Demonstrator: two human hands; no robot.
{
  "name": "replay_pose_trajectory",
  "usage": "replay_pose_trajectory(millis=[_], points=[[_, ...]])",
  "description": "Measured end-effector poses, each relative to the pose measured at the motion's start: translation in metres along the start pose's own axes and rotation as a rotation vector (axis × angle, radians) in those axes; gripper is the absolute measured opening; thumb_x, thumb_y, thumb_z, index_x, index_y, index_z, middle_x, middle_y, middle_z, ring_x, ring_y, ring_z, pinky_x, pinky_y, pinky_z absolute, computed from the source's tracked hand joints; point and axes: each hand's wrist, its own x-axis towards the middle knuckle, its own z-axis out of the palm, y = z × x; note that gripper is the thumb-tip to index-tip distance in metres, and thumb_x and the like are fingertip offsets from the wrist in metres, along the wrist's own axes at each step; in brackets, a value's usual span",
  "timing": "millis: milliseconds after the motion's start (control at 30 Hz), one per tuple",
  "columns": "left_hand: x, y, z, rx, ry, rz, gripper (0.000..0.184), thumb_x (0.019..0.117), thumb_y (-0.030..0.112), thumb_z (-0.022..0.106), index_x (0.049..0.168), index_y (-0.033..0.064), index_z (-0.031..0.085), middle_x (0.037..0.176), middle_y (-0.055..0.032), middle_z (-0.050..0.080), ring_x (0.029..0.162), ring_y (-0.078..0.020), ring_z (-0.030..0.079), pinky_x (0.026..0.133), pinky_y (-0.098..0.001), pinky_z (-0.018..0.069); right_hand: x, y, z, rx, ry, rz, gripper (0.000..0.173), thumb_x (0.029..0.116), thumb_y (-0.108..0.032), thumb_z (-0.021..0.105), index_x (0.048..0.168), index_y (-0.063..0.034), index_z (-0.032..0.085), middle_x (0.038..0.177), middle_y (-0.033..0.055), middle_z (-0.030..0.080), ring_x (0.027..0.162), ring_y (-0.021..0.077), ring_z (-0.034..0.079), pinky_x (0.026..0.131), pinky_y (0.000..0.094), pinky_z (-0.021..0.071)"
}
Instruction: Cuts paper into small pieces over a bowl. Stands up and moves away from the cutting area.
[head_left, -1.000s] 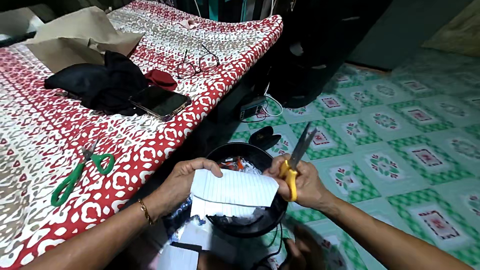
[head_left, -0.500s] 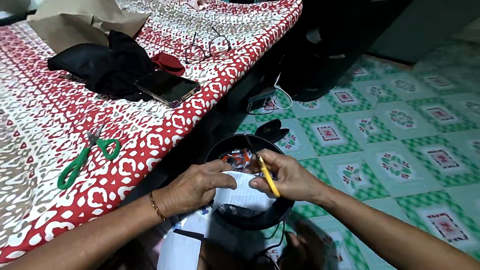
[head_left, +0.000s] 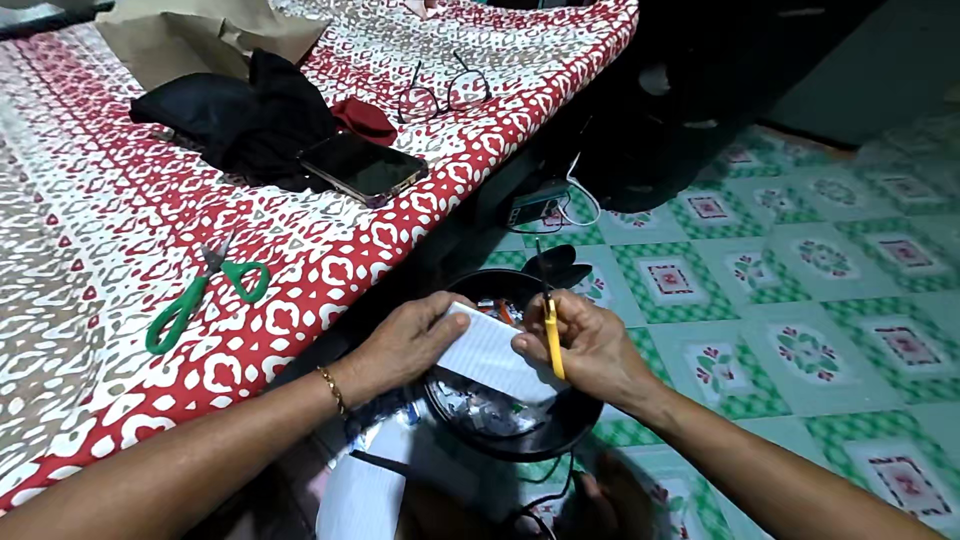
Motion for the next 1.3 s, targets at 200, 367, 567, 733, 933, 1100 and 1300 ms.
replay_pose_trajectory(millis=[200,367,567,733,933,1100,1300], points=[[0.001,0.000,-0.002,-0.066,0.030,0.029,0.026,0.1083,0.010,0.045,0.097,-0.0015,0.066,0.072,0.0030,0.059,0.064,0.0054,0.055,0.062,-0.0118,0.0464,0.001,-0.004,-0.008,0.167,-0.137,0.082,0.021,0.0864,-0.007,0.071,0.102,-0.0120,0.059,0.080,-0.0137,0.069,0.064,-0.0084,0.060,0.057,0.0088,0.0485],[0.001,-0.002,-0.003,-0.116,0.003,0.073,0.027,0.1079,0.009,0.045,0.092,0.0006,0.065,0.069,0.0056,0.057,0.062,0.0063,0.054,0.060,-0.0109,0.0463,0.001,0.002,-0.013,0.282,-0.255,0.166,0.024,0.0841,-0.005,0.072,0.103,-0.0138,0.060,0.078,-0.0168,0.069,0.067,-0.0085,0.062,0.062,0.0094,0.0505],[0.000,-0.007,-0.001,-0.056,-0.121,0.222,0.025,0.1054,0.010,0.049,0.103,-0.0043,0.070,0.091,0.0020,0.067,0.081,0.0102,0.057,0.076,-0.0090,0.0470,0.003,0.006,-0.003,0.411,-0.379,0.115,0.023,0.0861,-0.009,0.072,0.104,-0.0166,0.059,0.085,-0.0179,0.072,0.079,-0.0085,0.066,0.072,0.0117,0.0534],[0.002,-0.017,0.004,-0.004,-0.007,0.381,0.020,0.0988,0.007,0.058,0.097,-0.0065,0.073,0.091,-0.0038,0.071,0.085,0.0076,0.060,0.079,-0.0095,0.0476,0.001,-0.004,0.010,0.304,-0.249,0.122,0.023,0.0846,0.004,0.068,0.102,-0.0089,0.060,0.083,-0.0142,0.070,0.073,-0.0081,0.064,0.068,0.0102,0.0525],[0.002,-0.014,0.004,-0.036,0.257,0.378,0.016,0.0994,0.005,0.058,0.098,-0.0025,0.072,0.091,0.0021,0.072,0.080,0.0073,0.063,0.076,-0.0112,0.0530,-0.005,0.001,0.011,0.155,-0.149,0.060,0.018,0.0844,-0.005,0.072,0.100,-0.0071,0.062,0.076,-0.0160,0.065,0.064,-0.0113,0.057,0.060,0.0081,0.0480],[0.003,-0.006,-0.003,-0.064,0.310,0.180,0.010,0.0978,0.004,0.063,0.096,-0.0001,0.072,0.078,0.0037,0.068,0.066,0.0059,0.060,0.064,-0.0113,0.0510,-0.001,0.012,-0.013,0.170,0.142,0.072,0.022,0.0819,0.002,0.068,0.095,-0.0149,0.063,0.073,-0.0141,0.067,0.063,-0.0057,0.061,0.060,0.0138,0.0527],[0.002,0.002,-0.006,0.175,-0.203,-0.066,0.023,0.0984,0.017,0.067,0.111,-0.0019,0.071,0.103,-0.0104,0.070,0.092,-0.0117,0.064,0.086,-0.0296,0.0523,0.003,0.006,-0.034,0.103,0.200,-0.003,0.030,0.0788,0.007,0.069,0.097,-0.0149,0.059,0.067,-0.0169,0.061,0.057,-0.0060,0.058,0.058,0.0133,0.0522]])
